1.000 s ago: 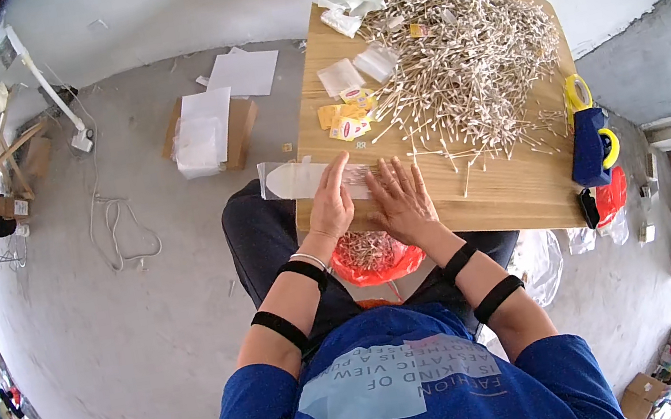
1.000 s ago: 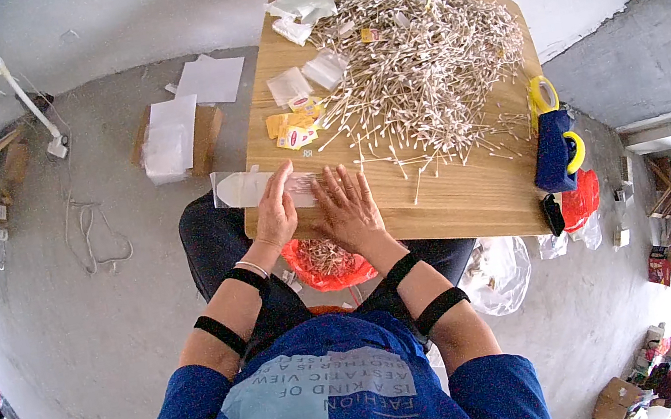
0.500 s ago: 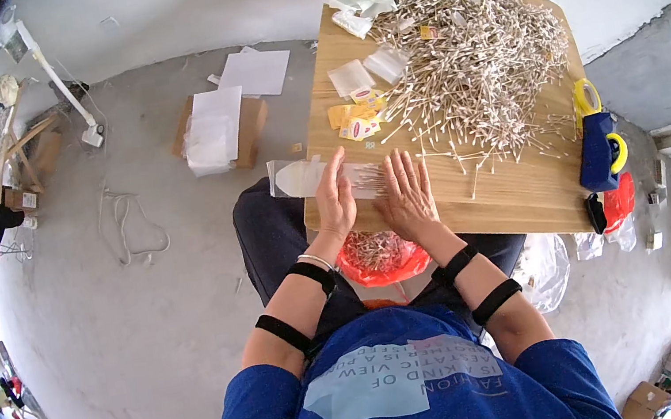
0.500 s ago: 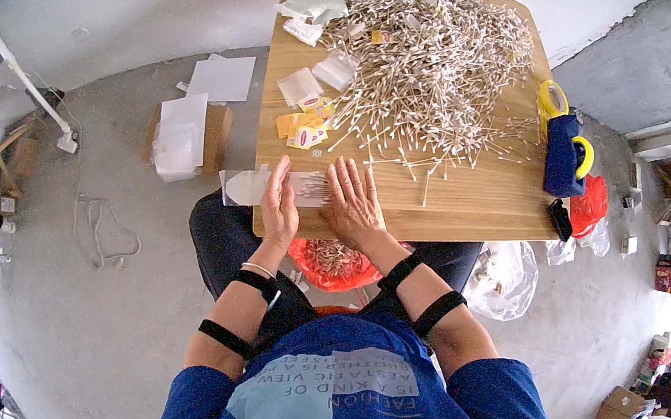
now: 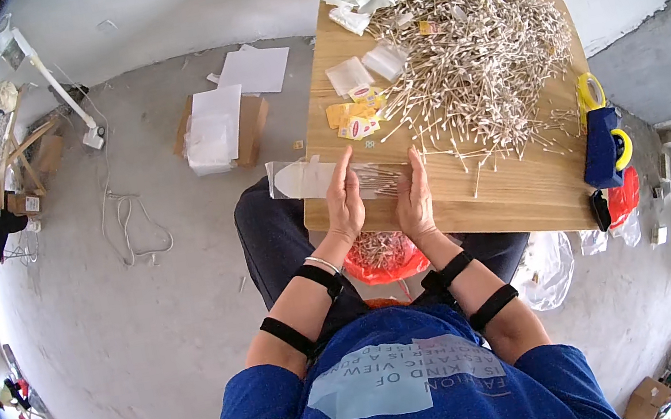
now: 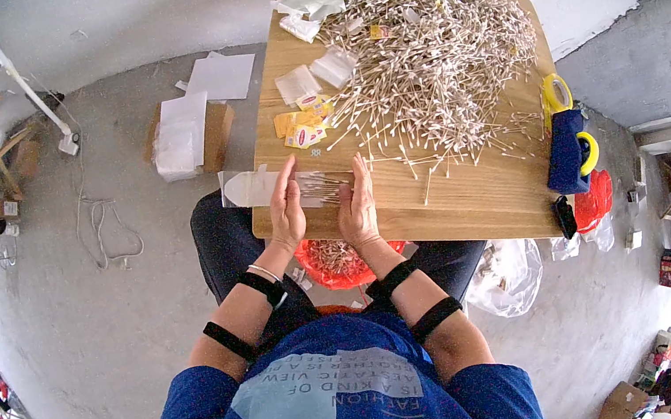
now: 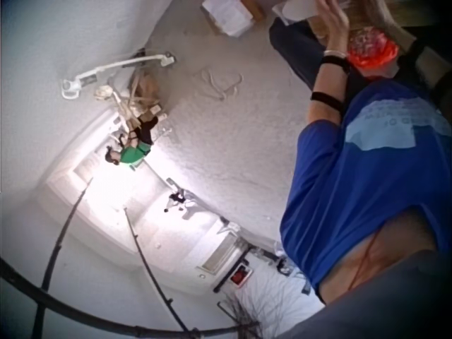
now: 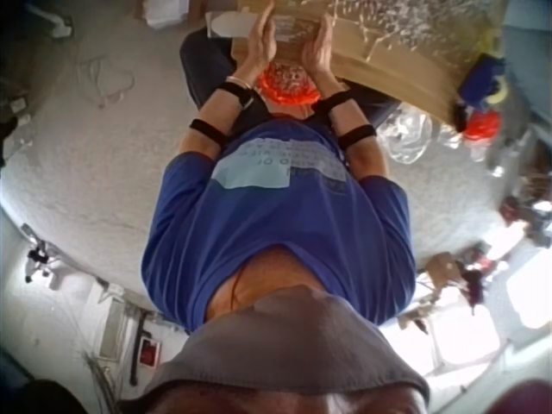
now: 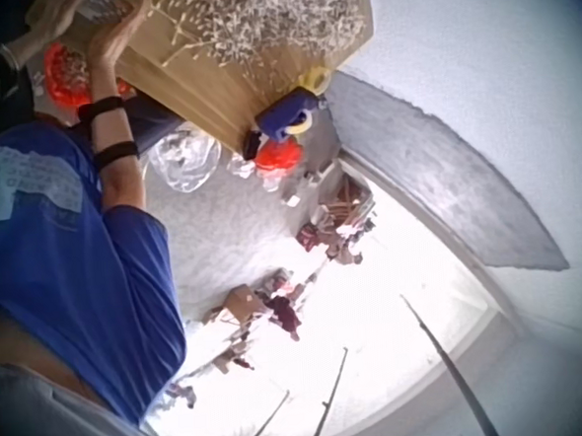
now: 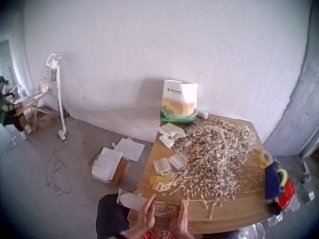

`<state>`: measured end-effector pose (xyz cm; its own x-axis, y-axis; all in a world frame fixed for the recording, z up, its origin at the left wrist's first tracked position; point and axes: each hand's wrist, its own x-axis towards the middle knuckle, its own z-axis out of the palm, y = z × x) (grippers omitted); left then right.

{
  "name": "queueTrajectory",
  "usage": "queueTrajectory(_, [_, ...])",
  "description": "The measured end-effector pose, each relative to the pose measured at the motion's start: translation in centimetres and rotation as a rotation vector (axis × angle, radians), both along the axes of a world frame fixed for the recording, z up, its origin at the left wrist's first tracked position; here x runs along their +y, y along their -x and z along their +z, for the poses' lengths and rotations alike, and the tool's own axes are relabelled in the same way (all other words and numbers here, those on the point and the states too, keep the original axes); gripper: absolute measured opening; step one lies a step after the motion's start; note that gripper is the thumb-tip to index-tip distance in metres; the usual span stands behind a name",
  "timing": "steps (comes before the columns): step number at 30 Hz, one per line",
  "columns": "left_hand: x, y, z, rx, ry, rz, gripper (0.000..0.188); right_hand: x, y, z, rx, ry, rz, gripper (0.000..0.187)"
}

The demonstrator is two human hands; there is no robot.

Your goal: The person assembles cotton swabs by hand, inserting cotton tips into wooden sticks. They then place the finished swabs into a small plastic bag. The person works at a table with a large pile of loose cotton tips and sticks.

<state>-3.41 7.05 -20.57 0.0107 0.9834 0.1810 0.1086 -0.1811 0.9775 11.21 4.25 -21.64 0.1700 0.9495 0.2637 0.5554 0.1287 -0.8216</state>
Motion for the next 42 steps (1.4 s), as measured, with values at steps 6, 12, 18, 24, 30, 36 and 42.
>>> queueTrajectory(6, [-1.4, -1.4, 0.0, 0.028, -0.033, -0.003, 0.045, 1.1, 1.6, 0.7, 0.157, 0.044, 0.062, 0.054])
queueTrajectory(12, [-0.2, -0.7, 0.8, -0.119, 0.079, 0.083, 0.049, 1.7, 1.4, 0.3, 0.149, -0.006, -0.031, 0.048])
queueTrajectory(18, [0.0, -1.5, -0.7, -0.128, 0.012, 0.047, 0.054, 1.9, 1.7, 0.6, -0.008, 0.039, 0.142, 0.038])
queueTrajectory(24, [-0.3, -1.3, -0.7, -0.203, 0.056, -0.012, 0.056, 1.0, 1.3, 1.2, -0.001, 0.06, 0.149, 0.031])
queueTrajectory(30, [-0.8, -1.5, -0.6, -0.226, 0.06, -0.022, 0.058, 0.8, 0.9, 0.7, 0.234, 0.064, 0.05, 0.035])
queueTrajectory(36, [-0.7, -1.4, -0.3, -0.152, 0.077, -0.039, 0.063, 1.1, 2.2, 0.8, 0.325, 0.13, 0.077, 0.036])
queueTrajectory(42, [0.3, -0.8, -1.5, -0.352, 0.088, 0.045, 0.068, 1.0, 1.9, 1.6, 0.354, 0.03, -0.013, 0.036])
